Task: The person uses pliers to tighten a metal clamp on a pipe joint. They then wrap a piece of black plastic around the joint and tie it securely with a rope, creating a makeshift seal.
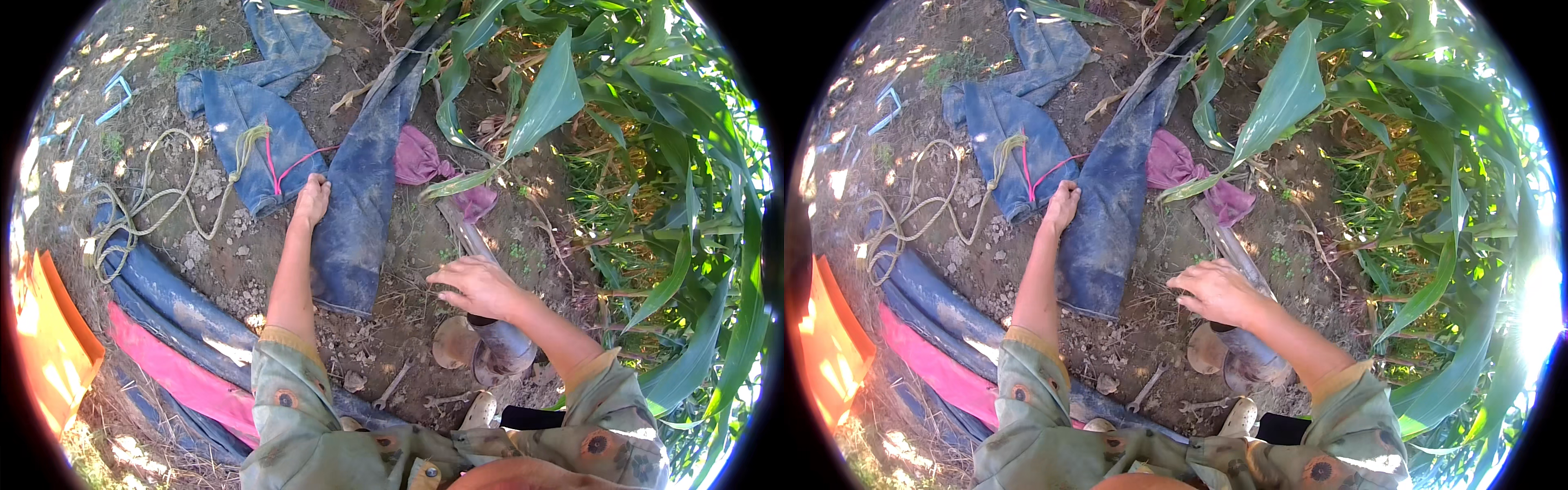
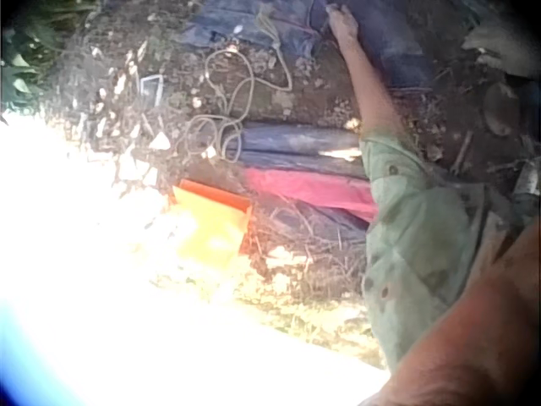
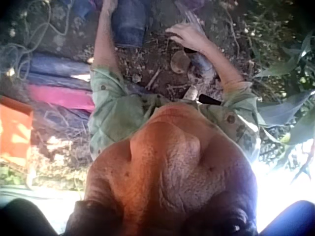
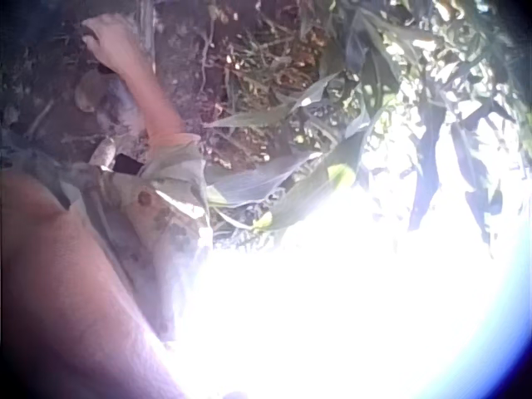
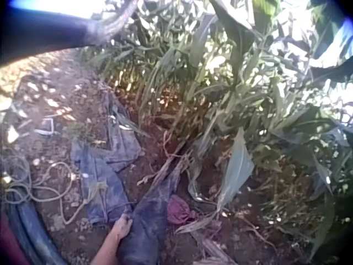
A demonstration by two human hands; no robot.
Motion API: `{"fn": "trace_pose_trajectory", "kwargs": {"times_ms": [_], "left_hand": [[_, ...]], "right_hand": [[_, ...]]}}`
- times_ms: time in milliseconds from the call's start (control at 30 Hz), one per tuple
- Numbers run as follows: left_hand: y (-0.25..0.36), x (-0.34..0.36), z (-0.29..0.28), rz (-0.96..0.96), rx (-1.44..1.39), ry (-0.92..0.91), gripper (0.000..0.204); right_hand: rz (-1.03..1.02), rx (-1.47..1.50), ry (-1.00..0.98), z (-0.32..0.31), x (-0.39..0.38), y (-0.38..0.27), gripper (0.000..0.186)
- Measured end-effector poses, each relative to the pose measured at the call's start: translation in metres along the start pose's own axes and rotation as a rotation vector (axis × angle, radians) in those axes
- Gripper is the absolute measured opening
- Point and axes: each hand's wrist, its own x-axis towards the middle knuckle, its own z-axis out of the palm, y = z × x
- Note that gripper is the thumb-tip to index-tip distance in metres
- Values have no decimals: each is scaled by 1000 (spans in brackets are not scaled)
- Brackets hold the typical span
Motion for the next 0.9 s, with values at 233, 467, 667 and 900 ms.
{"fn": "trace_pose_trajectory", "kwargs": {"times_ms": [233,467,667,900], "left_hand": [[53,-11,-48,71,-278,-240,28],[-60,48,-158,27,43,229,30],[-34,4,-132,-143,-140,-110,42],[51,-62,-119,-431,-546,-147,29]], "right_hand": [[209,-79,352,15,-67,-8,13],[136,-45,426,14,-58,-6,7],[163,-63,431,19,-64,-3,6],[167,4,442,24,-67,-4,9]]}}
